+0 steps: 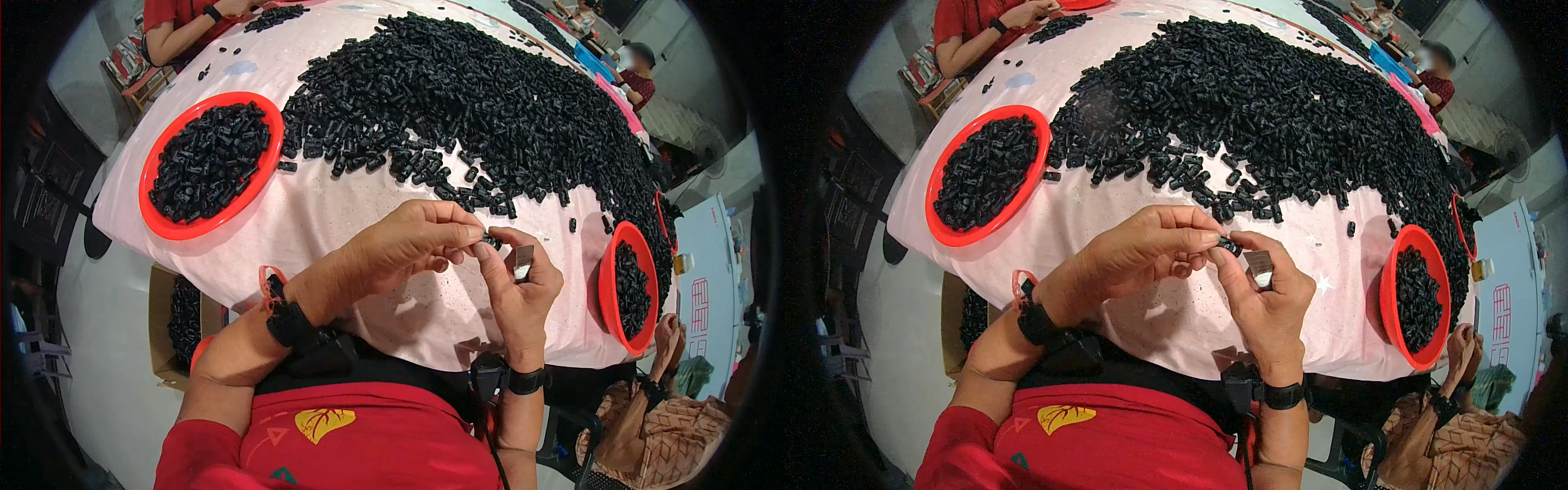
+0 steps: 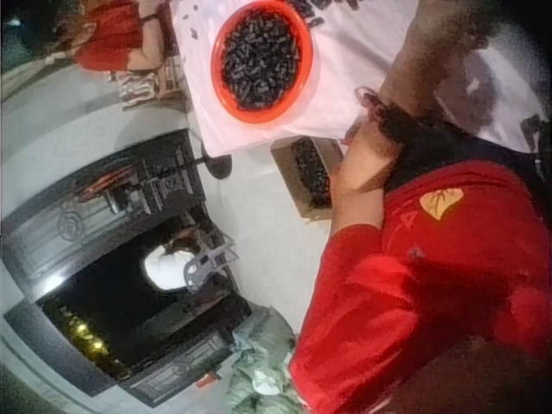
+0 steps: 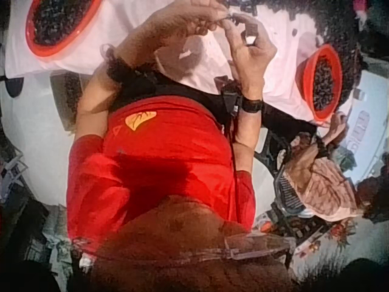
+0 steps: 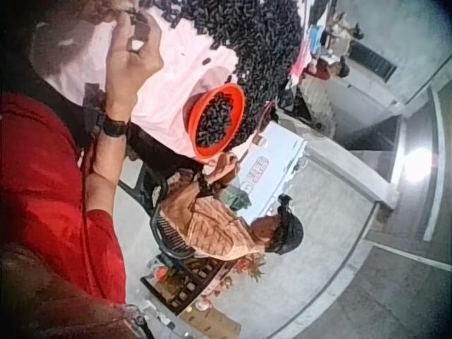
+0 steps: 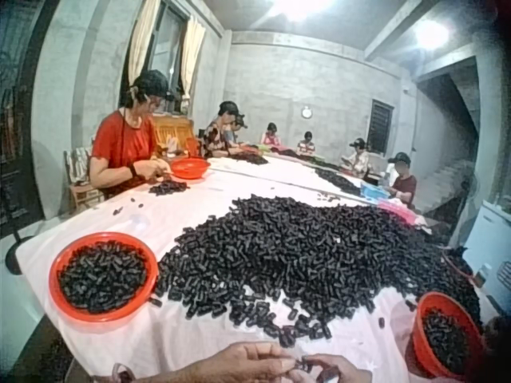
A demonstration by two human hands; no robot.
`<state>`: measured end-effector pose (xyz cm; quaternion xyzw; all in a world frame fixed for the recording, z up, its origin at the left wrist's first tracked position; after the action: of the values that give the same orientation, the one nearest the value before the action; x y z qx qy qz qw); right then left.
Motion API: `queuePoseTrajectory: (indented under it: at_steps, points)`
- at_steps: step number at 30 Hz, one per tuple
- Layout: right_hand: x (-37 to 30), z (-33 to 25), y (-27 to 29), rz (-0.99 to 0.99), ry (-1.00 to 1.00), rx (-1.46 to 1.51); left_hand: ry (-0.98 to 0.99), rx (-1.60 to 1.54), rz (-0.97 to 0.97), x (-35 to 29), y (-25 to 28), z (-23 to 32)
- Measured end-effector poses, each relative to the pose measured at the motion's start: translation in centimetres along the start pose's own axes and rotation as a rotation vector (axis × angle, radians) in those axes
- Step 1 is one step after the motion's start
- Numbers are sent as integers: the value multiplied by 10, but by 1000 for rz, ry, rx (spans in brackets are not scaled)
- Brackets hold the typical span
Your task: Sorting and inspecting small black plastic or rubber shoe components at a large production table.
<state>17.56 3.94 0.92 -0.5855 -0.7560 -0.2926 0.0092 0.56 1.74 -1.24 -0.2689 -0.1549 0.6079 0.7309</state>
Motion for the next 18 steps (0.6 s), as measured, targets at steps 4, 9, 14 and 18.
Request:
queuePoseTrajectory:
  at_steps: [4, 9, 14, 18]
  points:
    - [0, 4, 0, -21, 23, -12, 31, 6, -40, 0, 2, 3]
    - [0, 8, 0, -38, -3, 46, 103, -30, -45, -2, 1, 5]
    - [1, 8, 0, -38, 17, 97, 153, -90, -81, 0, 2, 2]
    - [2, 10, -1, -63, 7, 147, 161, -100, -97, 0, 4, -1]
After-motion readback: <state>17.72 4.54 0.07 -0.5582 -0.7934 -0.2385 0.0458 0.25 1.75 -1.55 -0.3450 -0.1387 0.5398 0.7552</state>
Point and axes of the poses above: each hand's wrist, its own x-axis towards the middle knuckle, its own y-axis out of the back of the hand, z = x × y, the point moved 1 cm from there along x, towards the middle knuckle, and after that the axes turned 5 degrees about -y, right-handed, at the moved point
